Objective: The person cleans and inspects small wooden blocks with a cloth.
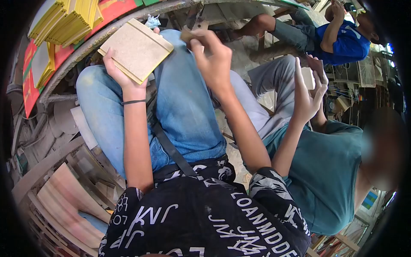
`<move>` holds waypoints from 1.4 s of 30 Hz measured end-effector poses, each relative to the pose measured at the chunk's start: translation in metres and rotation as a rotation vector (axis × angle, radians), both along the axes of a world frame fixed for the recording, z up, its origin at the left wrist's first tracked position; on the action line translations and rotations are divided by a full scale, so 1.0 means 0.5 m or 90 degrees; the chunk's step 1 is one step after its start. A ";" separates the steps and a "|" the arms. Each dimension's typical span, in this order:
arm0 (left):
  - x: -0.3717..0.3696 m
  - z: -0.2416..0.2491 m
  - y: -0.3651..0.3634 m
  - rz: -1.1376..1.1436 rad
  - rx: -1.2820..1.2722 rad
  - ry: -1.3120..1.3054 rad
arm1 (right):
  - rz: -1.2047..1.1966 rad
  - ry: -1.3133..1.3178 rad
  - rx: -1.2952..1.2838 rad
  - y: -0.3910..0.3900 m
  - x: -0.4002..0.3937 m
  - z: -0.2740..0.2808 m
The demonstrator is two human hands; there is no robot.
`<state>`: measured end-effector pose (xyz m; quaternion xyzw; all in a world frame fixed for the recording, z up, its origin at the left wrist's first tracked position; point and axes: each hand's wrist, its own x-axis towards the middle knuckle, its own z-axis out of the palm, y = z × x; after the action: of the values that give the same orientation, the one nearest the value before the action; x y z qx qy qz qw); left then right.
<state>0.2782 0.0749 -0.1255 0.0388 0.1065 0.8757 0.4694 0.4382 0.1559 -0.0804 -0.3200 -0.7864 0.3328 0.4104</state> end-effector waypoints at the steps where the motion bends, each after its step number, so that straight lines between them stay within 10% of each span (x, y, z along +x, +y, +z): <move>1: -0.001 -0.003 -0.001 -0.002 -0.003 0.003 | -0.037 0.037 -0.100 0.003 0.006 -0.008; 9: 0.006 -0.008 0.003 -0.001 0.045 0.113 | 0.013 0.168 -0.279 -0.019 0.021 -0.054; 15: 0.009 0.018 -0.004 0.015 -0.024 0.172 | 0.090 0.035 -0.005 0.002 0.015 -0.072; 24: -0.004 -0.024 0.003 0.028 -0.297 0.098 | -0.014 -0.012 -0.097 -0.008 0.011 -0.055; 29: -0.001 -0.023 0.008 0.055 -0.268 0.084 | 0.028 -0.115 0.138 -0.011 0.001 -0.076; 42: 0.027 0.013 0.021 0.156 -0.271 0.078 | 0.010 -0.070 0.131 -0.004 -0.041 -0.103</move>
<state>0.2918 0.0853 -0.1190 -0.0208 0.3206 0.8799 0.3500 0.4177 0.1540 -0.1319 -0.2875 -0.8405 0.2353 0.3945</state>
